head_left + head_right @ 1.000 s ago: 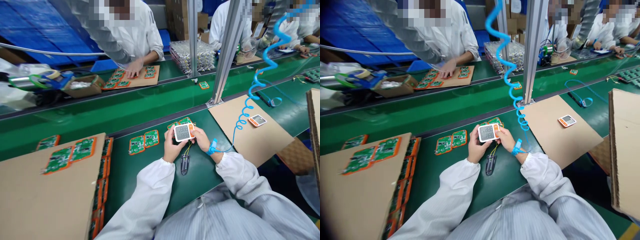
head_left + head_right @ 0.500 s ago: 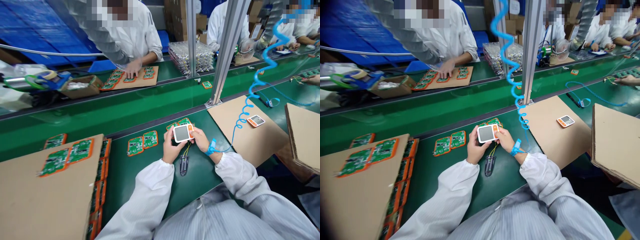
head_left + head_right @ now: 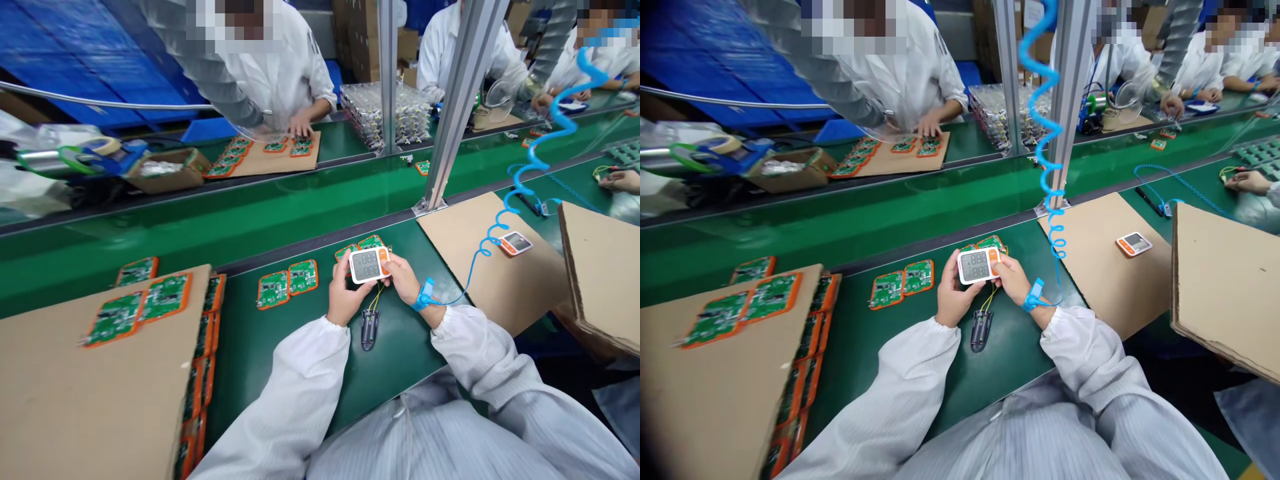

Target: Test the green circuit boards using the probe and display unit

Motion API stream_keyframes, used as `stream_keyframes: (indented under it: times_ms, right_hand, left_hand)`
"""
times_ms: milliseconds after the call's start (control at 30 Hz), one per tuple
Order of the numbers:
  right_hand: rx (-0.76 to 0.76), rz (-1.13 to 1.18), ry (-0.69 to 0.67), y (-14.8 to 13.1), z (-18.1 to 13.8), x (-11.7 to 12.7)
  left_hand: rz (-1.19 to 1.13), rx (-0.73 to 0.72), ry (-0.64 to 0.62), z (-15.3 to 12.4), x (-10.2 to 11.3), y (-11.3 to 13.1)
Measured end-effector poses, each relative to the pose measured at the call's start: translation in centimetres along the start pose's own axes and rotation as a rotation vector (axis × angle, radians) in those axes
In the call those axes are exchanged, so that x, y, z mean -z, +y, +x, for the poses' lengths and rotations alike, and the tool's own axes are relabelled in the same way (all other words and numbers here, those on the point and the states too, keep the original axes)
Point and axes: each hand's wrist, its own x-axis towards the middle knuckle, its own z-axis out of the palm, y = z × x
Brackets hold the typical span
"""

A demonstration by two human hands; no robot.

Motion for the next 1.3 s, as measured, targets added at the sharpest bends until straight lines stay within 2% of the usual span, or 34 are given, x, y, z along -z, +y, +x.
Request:
stream_keyframes:
  times_ms: [433, 900, 1000, 1167, 1300]
  right_hand:
    - [0.01, -0.013, 0.012, -0.1, 0.0, 0.0]
    - [0.006, -0.023, 0.02, -0.3, -0.1, 0.0]
    - [-0.002, 0.011, -0.013, -0.4, -0.1, 0.2]
    - [-0.003, 0.065, -0.14, -0.9, -0.1, 0.4]
    - [-0.003, 0.052, -0.162, -1.0, -0.2, 0.4]
  left_hand:
    - [-0.054, -0.013, -0.025, 0.1, -0.2, 0.8]
    - [-0.064, -0.01, -0.016, 0.0, -0.2, 0.6]
    - [-0.071, -0.002, -0.013, 0.1, -0.3, 0.7]
    - [-0.108, 0.018, -0.001, 0.2, -0.3, 1.2]
    - [-0.133, 0.028, -0.005, 0.3, -0.3, 1.3]
